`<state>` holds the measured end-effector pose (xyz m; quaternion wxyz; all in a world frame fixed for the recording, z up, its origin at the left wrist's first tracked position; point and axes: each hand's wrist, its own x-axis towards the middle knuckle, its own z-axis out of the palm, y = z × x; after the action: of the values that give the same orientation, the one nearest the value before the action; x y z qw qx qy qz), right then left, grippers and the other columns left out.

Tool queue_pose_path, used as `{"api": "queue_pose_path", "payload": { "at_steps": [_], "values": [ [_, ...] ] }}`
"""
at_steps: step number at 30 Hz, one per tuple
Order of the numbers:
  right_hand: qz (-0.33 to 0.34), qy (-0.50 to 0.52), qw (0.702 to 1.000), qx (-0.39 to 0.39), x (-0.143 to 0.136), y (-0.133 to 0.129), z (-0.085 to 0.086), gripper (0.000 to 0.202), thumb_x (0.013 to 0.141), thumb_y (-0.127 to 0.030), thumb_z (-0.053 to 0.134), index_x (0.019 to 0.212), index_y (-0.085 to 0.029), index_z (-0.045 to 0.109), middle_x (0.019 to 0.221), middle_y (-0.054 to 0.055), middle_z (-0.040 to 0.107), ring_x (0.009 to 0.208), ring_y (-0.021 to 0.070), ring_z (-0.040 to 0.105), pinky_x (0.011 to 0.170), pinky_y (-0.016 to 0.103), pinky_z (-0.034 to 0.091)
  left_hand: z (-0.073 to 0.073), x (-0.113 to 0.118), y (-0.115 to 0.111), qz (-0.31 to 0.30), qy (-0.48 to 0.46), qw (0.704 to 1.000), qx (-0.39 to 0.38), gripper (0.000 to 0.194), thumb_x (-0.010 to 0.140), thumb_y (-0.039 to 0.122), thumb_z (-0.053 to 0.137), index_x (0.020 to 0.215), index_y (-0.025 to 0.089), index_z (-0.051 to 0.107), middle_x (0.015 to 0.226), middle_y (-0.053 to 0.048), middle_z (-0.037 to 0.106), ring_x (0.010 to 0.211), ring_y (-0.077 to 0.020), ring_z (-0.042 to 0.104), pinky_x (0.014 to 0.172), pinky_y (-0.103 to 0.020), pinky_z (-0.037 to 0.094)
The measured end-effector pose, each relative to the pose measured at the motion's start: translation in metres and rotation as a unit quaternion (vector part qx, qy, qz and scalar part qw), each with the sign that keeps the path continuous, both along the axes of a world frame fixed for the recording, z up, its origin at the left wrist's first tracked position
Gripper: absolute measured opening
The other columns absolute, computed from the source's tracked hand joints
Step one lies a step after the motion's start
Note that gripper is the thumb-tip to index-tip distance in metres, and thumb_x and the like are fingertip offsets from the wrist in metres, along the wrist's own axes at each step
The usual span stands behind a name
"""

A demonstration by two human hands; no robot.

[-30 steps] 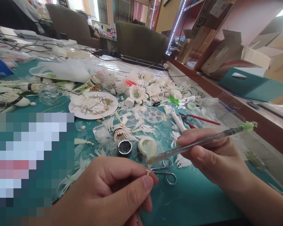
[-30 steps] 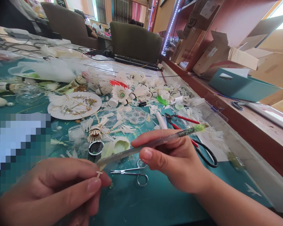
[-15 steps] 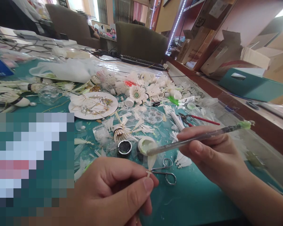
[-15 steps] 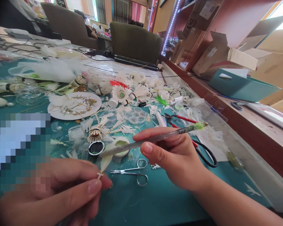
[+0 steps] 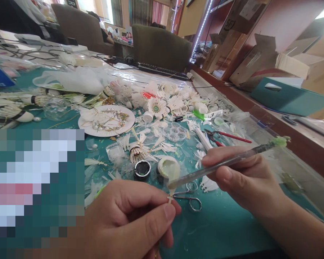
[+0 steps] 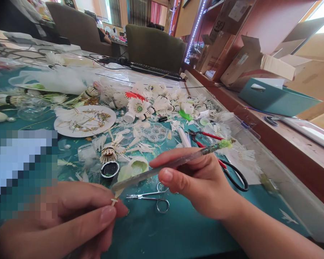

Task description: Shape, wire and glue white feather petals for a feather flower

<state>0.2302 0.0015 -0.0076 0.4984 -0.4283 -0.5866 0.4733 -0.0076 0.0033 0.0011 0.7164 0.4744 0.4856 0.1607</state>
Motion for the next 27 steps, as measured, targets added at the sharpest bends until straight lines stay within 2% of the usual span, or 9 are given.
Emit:
{"api": "queue_pose_path", "payload": {
  "at_steps": [6, 8, 10, 12, 14, 18, 22, 27],
  "values": [
    [-0.08, 0.003, 0.997, 0.004, 0.0, 0.005, 0.0, 0.021, 0.083, -0.05, 0.084, 0.094, -0.032, 0.085, 0.051, -0.002, 0.054, 0.049, 0.0135, 0.045, 0.046, 0.029, 0.035, 0.001, 0.0, -0.001, 0.005, 0.01, 1.0, 0.007, 0.033, 0.072, 0.048, 0.073, 0.058, 0.019, 0.067, 0.051, 0.003, 0.059, 0.04, -0.0083, 0.057, 0.044, -0.016, 0.043],
    [-0.072, 0.025, 0.997, 0.002, 0.0, 0.006, 0.002, 0.021, 0.082, -0.05, 0.085, 0.092, -0.032, 0.085, 0.051, -0.002, 0.053, 0.047, 0.0131, 0.043, 0.045, 0.029, 0.033, 0.0, 0.0, 0.0, 0.009, 0.006, 1.0, 0.003, 0.032, 0.072, 0.047, 0.074, 0.058, 0.019, 0.068, 0.051, 0.003, 0.061, 0.041, -0.0083, 0.057, 0.043, -0.015, 0.042],
    [-0.034, 0.035, 0.999, -0.007, 0.001, 0.005, 0.003, 0.018, 0.083, -0.048, 0.084, 0.09, -0.031, 0.085, 0.051, -0.001, 0.055, 0.046, 0.0118, 0.042, 0.045, 0.028, 0.034, 0.0, 0.0, 0.001, 0.013, 0.002, 1.0, -0.003, 0.031, 0.071, 0.047, 0.074, 0.059, 0.019, 0.068, 0.052, 0.003, 0.061, 0.041, -0.0084, 0.058, 0.043, -0.015, 0.041],
    [0.004, 0.026, 0.999, -0.019, 0.002, 0.004, 0.003, 0.017, 0.085, -0.046, 0.083, 0.091, -0.03, 0.085, 0.053, -0.001, 0.059, 0.046, 0.0108, 0.043, 0.045, 0.027, 0.034, 0.001, 0.0, 0.001, 0.009, -0.001, 1.0, -0.004, 0.032, 0.072, 0.048, 0.073, 0.058, 0.019, 0.068, 0.052, 0.003, 0.061, 0.042, -0.0085, 0.058, 0.042, -0.015, 0.041],
    [0.015, 0.018, 0.999, -0.024, 0.003, 0.003, 0.003, 0.016, 0.086, -0.045, 0.082, 0.092, -0.03, 0.085, 0.054, -0.001, 0.06, 0.045, 0.0102, 0.042, 0.045, 0.026, 0.034, 0.001, -0.001, 0.001, 0.0, 0.006, 1.0, 0.002, 0.034, 0.073, 0.049, 0.071, 0.057, 0.019, 0.066, 0.051, 0.002, 0.059, 0.042, -0.0087, 0.058, 0.042, -0.015, 0.041],
    [-0.015, 0.029, 0.999, -0.02, 0.001, 0.006, 0.003, 0.014, 0.086, -0.043, 0.083, 0.09, -0.03, 0.085, 0.048, -0.004, 0.049, 0.046, 0.0096, 0.038, 0.045, 0.026, 0.031, 0.002, -0.001, 0.0, 0.003, 0.023, 1.0, 0.004, 0.033, 0.073, 0.047, 0.072, 0.057, 0.018, 0.068, 0.05, 0.001, 0.059, 0.042, -0.0093, 0.059, 0.041, -0.015, 0.041],
    [-0.066, 0.047, 0.996, -0.022, -0.004, 0.011, 0.007, 0.018, 0.079, -0.047, 0.088, 0.084, -0.03, 0.085, 0.049, -0.005, 0.037, 0.048, 0.0107, 0.035, 0.044, 0.027, 0.032, 0.003, 0.0, -0.001, 0.021, 0.01, 1.0, -0.003, 0.032, 0.071, 0.045, 0.074, 0.056, 0.018, 0.068, 0.05, 0.002, 0.058, 0.041, -0.009, 0.058, 0.039, -0.015, 0.04],
    [-0.069, 0.06, 0.996, -0.01, -0.002, 0.011, 0.009, 0.016, 0.08, -0.047, 0.086, 0.084, -0.031, 0.085, 0.05, -0.004, 0.036, 0.048, 0.0115, 0.032, 0.045, 0.029, 0.03, 0.001, 0.001, 0.0, 0.026, -0.006, 1.0, -0.013, 0.03, 0.07, 0.043, 0.075, 0.055, 0.018, 0.068, 0.05, 0.002, 0.06, 0.04, -0.0076, 0.057, 0.04, -0.014, 0.039]
  ]
}}
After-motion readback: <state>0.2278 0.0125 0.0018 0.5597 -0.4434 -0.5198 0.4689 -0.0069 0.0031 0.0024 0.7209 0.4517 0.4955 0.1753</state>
